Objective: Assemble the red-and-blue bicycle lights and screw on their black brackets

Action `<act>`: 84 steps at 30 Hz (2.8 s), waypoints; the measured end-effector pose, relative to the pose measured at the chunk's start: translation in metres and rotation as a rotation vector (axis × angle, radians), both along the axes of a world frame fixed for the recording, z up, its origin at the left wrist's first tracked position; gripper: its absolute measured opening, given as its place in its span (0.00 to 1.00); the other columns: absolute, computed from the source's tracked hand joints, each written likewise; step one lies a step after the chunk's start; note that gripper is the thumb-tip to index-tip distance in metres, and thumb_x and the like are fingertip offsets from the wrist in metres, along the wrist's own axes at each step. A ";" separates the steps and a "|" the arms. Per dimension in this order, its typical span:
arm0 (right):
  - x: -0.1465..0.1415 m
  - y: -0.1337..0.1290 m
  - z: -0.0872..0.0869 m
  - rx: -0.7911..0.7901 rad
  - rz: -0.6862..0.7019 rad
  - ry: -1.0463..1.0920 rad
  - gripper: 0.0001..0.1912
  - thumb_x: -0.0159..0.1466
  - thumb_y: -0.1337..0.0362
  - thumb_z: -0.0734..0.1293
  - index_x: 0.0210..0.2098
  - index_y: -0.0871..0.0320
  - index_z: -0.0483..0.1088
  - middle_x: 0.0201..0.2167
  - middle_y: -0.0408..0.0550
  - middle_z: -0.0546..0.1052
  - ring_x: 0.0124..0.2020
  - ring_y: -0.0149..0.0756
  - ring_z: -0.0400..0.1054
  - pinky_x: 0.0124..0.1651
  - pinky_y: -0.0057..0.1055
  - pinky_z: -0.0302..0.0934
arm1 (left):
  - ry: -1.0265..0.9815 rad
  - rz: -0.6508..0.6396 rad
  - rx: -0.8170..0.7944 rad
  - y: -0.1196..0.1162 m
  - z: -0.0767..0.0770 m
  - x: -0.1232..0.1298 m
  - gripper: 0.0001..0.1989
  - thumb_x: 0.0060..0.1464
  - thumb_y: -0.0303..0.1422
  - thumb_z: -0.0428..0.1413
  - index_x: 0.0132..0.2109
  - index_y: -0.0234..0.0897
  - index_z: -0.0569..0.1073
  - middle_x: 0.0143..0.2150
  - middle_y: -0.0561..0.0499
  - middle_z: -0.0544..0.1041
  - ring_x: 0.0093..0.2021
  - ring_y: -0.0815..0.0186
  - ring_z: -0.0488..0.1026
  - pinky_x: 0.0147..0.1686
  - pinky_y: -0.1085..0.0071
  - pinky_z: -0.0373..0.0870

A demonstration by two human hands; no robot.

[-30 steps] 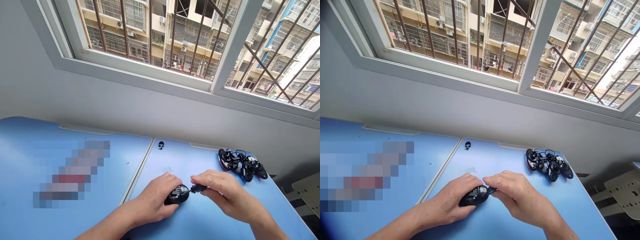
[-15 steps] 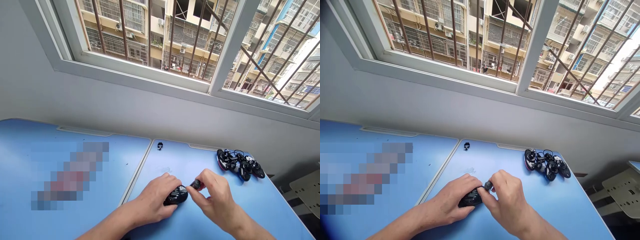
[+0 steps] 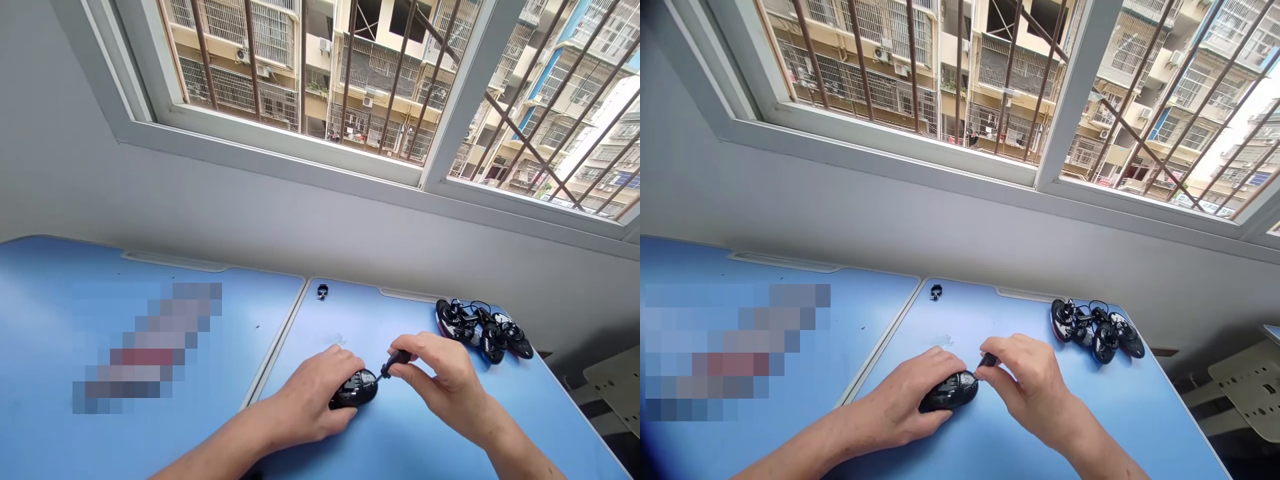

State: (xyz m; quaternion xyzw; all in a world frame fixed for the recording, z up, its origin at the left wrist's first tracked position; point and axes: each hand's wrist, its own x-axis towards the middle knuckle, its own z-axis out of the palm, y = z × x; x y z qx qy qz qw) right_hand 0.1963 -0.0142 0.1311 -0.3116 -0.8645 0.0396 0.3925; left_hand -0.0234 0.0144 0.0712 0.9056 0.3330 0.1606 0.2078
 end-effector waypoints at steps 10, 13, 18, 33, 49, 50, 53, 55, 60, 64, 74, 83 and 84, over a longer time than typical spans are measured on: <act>0.005 0.004 0.009 -0.263 0.278 -0.021 0.21 0.66 0.77 0.59 0.55 0.54 0.66 0.41 0.50 0.77 0.41 0.36 0.70 0.44 0.36 0.66 | -0.037 0.010 -0.054 0.001 0.000 -0.002 0.14 0.43 0.25 0.53 0.40 0.40 0.67 0.37 0.50 0.71 0.38 0.59 0.67 0.36 0.68 0.64; -0.002 0.000 0.002 -0.171 0.098 -0.017 0.18 0.66 0.73 0.62 0.53 0.54 0.67 0.38 0.51 0.73 0.37 0.37 0.68 0.37 0.35 0.66 | -0.038 0.015 -0.044 0.000 0.000 -0.001 0.15 0.43 0.25 0.53 0.40 0.40 0.67 0.37 0.50 0.71 0.38 0.59 0.66 0.36 0.67 0.64; -0.006 -0.002 -0.006 -0.035 -0.042 -0.015 0.16 0.66 0.72 0.62 0.53 0.54 0.67 0.32 0.47 0.68 0.29 0.33 0.64 0.29 0.29 0.63 | -0.016 0.010 -0.038 -0.001 0.002 0.000 0.14 0.42 0.24 0.53 0.40 0.40 0.67 0.37 0.51 0.72 0.37 0.59 0.66 0.36 0.67 0.63; 0.003 -0.002 0.002 -0.170 0.112 -0.069 0.25 0.66 0.76 0.58 0.60 0.53 0.60 0.42 0.52 0.70 0.39 0.36 0.67 0.39 0.34 0.67 | 0.014 0.047 -0.024 -0.003 0.002 0.000 0.12 0.43 0.26 0.54 0.39 0.39 0.66 0.37 0.50 0.71 0.38 0.58 0.65 0.35 0.66 0.63; 0.003 -0.001 -0.001 -0.212 0.112 0.044 0.16 0.67 0.73 0.60 0.53 0.54 0.64 0.43 0.51 0.74 0.43 0.37 0.70 0.41 0.35 0.69 | 0.010 0.046 -0.034 -0.002 0.003 0.000 0.13 0.43 0.26 0.54 0.40 0.41 0.66 0.37 0.51 0.71 0.38 0.59 0.65 0.35 0.68 0.63; 0.002 -0.001 -0.001 -0.182 0.117 0.049 0.15 0.67 0.71 0.61 0.52 0.54 0.64 0.42 0.51 0.74 0.42 0.38 0.69 0.40 0.35 0.69 | 0.010 0.047 -0.037 -0.002 0.003 0.000 0.13 0.43 0.27 0.54 0.39 0.41 0.66 0.37 0.51 0.71 0.38 0.59 0.65 0.35 0.68 0.63; 0.000 0.001 -0.003 -0.113 0.075 0.060 0.13 0.66 0.69 0.64 0.50 0.54 0.66 0.37 0.49 0.72 0.35 0.35 0.67 0.35 0.33 0.68 | 0.013 0.055 -0.042 -0.002 0.004 0.000 0.14 0.43 0.27 0.55 0.40 0.41 0.66 0.37 0.51 0.72 0.38 0.58 0.65 0.35 0.67 0.63; 0.001 0.002 -0.003 -0.109 0.052 0.073 0.14 0.66 0.71 0.64 0.50 0.54 0.67 0.36 0.48 0.72 0.34 0.34 0.67 0.32 0.31 0.68 | 0.022 0.059 -0.053 -0.002 0.005 0.000 0.15 0.43 0.26 0.55 0.41 0.41 0.66 0.38 0.51 0.72 0.39 0.58 0.66 0.36 0.66 0.64; 0.005 0.003 -0.002 -0.122 0.103 0.031 0.20 0.66 0.77 0.60 0.55 0.55 0.64 0.41 0.51 0.75 0.41 0.37 0.69 0.40 0.35 0.68 | 0.017 0.107 -0.121 -0.001 0.000 -0.001 0.25 0.42 0.27 0.57 0.50 0.41 0.65 0.41 0.48 0.72 0.42 0.56 0.67 0.39 0.63 0.67; 0.006 0.002 0.001 -0.109 0.157 -0.021 0.23 0.65 0.78 0.59 0.58 0.55 0.61 0.44 0.51 0.76 0.41 0.37 0.69 0.42 0.37 0.68 | -0.015 0.140 -0.165 -0.001 -0.001 -0.003 0.31 0.42 0.28 0.58 0.56 0.42 0.61 0.44 0.48 0.70 0.42 0.56 0.68 0.41 0.62 0.67; 0.001 0.001 0.002 -0.007 0.091 -0.043 0.12 0.67 0.68 0.64 0.50 0.55 0.67 0.36 0.49 0.72 0.35 0.35 0.69 0.34 0.31 0.69 | -0.050 0.062 -0.165 -0.001 0.009 -0.006 0.15 0.45 0.27 0.54 0.43 0.41 0.67 0.39 0.51 0.70 0.40 0.59 0.65 0.38 0.67 0.65; 0.004 0.001 0.001 -0.059 0.127 -0.011 0.23 0.65 0.78 0.59 0.57 0.56 0.62 0.41 0.51 0.76 0.40 0.37 0.70 0.41 0.35 0.69 | -0.051 0.041 -0.164 -0.001 0.008 -0.006 0.16 0.44 0.27 0.54 0.42 0.41 0.65 0.39 0.51 0.71 0.41 0.58 0.66 0.39 0.66 0.65; 0.005 0.001 0.002 -0.066 0.135 -0.016 0.22 0.65 0.77 0.59 0.57 0.56 0.62 0.42 0.52 0.76 0.41 0.37 0.70 0.42 0.36 0.69 | -0.050 0.039 -0.163 -0.001 0.009 -0.006 0.15 0.44 0.27 0.54 0.42 0.41 0.65 0.39 0.51 0.71 0.41 0.58 0.66 0.39 0.67 0.65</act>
